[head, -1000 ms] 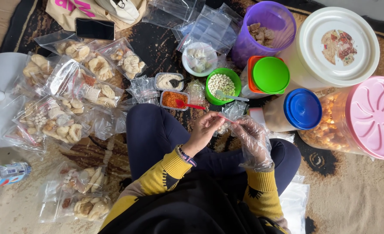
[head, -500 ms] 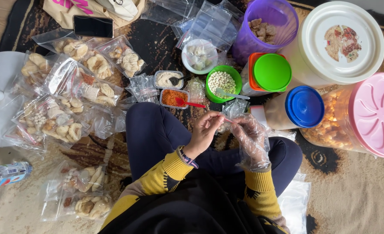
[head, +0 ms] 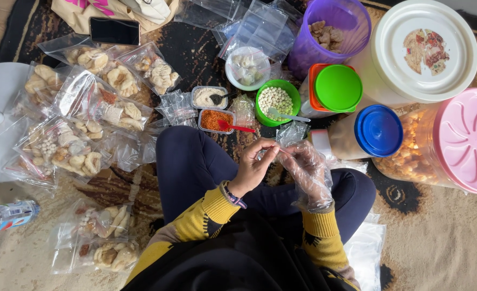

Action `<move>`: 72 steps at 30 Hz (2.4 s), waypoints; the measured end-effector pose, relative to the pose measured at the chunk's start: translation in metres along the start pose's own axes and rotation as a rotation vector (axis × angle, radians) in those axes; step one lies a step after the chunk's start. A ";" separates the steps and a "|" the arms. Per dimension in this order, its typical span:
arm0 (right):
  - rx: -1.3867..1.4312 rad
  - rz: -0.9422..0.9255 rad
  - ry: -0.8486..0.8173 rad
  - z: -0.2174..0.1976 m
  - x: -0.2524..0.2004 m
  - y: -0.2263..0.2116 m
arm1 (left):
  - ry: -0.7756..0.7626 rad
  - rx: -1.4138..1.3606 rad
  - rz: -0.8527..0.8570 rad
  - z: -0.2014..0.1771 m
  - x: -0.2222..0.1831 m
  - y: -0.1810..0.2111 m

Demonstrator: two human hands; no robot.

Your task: A person sitting on the floor portions small amounts of seeds or spices into plastic bags using a spoon.

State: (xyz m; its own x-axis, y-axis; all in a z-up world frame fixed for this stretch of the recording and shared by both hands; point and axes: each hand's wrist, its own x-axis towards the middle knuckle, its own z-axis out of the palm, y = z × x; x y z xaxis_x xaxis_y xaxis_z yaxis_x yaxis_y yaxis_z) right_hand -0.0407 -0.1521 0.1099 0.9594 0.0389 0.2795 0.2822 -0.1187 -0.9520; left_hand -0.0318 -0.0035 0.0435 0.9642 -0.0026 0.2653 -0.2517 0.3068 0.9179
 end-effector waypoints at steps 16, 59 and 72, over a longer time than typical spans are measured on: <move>-0.385 0.148 -0.206 -0.014 0.004 0.023 | -0.042 0.188 0.007 -0.009 0.005 -0.028; 0.370 0.550 0.562 -0.091 -0.011 0.148 | -0.821 1.462 0.172 -0.058 -0.023 -0.208; 0.315 0.500 0.539 -0.085 -0.011 0.148 | -0.176 1.407 -0.073 -0.111 0.099 -0.180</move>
State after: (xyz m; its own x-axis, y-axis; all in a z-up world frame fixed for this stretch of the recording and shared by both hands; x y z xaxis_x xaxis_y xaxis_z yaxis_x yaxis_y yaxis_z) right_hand -0.0093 -0.2544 -0.0233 0.8645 -0.4392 -0.2443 -0.1189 0.2936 -0.9485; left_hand 0.1184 0.0469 -0.1288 0.9818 -0.1256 0.1422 -0.1753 -0.8874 0.4263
